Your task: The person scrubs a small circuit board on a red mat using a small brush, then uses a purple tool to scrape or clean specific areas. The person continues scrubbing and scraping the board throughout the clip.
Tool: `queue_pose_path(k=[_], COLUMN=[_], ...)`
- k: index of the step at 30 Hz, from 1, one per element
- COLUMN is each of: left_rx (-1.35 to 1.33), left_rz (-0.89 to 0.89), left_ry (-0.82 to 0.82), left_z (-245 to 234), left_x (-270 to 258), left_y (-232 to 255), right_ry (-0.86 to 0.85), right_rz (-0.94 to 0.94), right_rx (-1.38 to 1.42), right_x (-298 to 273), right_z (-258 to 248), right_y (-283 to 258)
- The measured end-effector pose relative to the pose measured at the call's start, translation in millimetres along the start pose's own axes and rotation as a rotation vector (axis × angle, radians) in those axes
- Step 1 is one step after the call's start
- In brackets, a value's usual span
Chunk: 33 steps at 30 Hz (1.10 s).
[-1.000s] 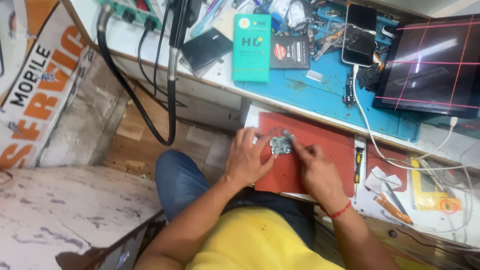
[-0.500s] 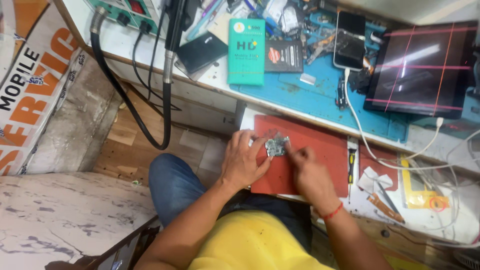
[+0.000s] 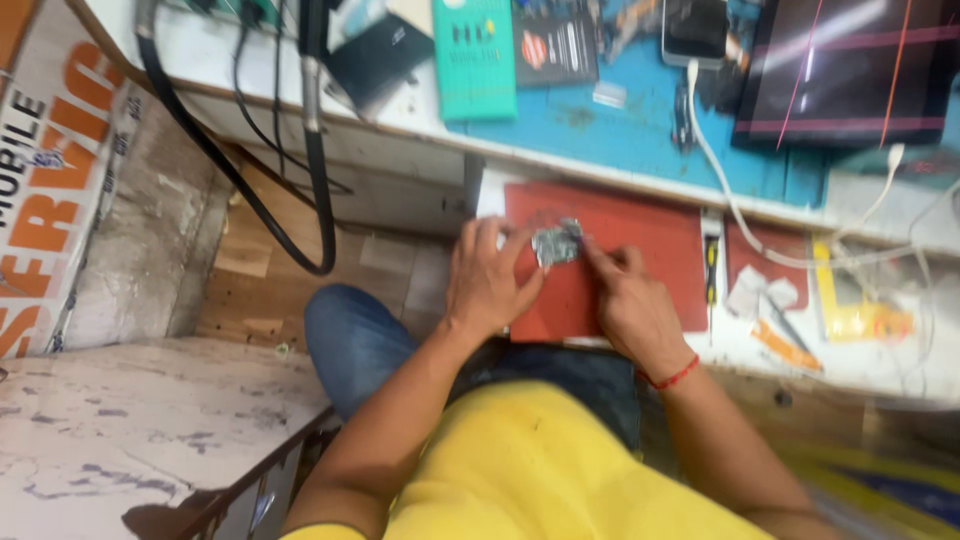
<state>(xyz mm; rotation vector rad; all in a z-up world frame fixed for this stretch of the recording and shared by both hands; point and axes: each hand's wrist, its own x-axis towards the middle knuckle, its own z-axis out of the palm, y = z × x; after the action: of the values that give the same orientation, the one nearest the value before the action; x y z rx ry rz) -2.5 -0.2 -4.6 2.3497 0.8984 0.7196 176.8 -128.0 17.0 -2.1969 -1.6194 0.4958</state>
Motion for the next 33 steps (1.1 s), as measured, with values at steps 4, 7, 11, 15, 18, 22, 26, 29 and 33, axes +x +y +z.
queue_pose_path(k=[4, 7, 11, 15, 18, 22, 26, 29, 33], left_rx=[0.030, 0.024, 0.028, 0.019, 0.018, -0.017, 0.002, -0.002, -0.002], left_rz=[-0.010, -0.028, -0.013, 0.006, 0.007, -0.023, -0.006, -0.017, 0.010], left_ry=[-0.021, -0.037, -0.008, 0.019, 0.004, -0.011, 0.005, -0.008, 0.007], left_z=[2.7, 4.8, 1.9, 3.5, -0.7, 3.7, 0.2, 6.2, 0.6], left_x=[-0.6, -2.6, -2.4, -2.3, -0.6, -2.4, -1.9, -4.6, -0.2], left_y=[-1.7, -0.9, -2.6, -2.8, -4.7, 1.5, -4.3, -2.4, -6.1], right_ry=[0.001, -0.009, -0.082, -0.005, -0.054, -0.019, -0.050, 0.012, -0.061], right_rz=[-0.017, 0.002, -0.080, -0.021, -0.080, -0.022, -0.094, 0.073, -0.032], right_rx=[-0.036, -0.080, -0.061, -0.054, -0.002, -0.050, -0.012, -0.077, -0.043], right_x=[0.2, 0.5, 1.4, 3.8, 7.1, -2.2, 1.0, -1.9, 6.2], right_z=[6.8, 6.2, 2.2, -4.2, -2.5, -4.4, -0.2, -4.2, -6.3], right_y=[-2.7, -2.9, -12.6, -16.9, -17.9, -10.0, -14.4, -16.2, -21.9])
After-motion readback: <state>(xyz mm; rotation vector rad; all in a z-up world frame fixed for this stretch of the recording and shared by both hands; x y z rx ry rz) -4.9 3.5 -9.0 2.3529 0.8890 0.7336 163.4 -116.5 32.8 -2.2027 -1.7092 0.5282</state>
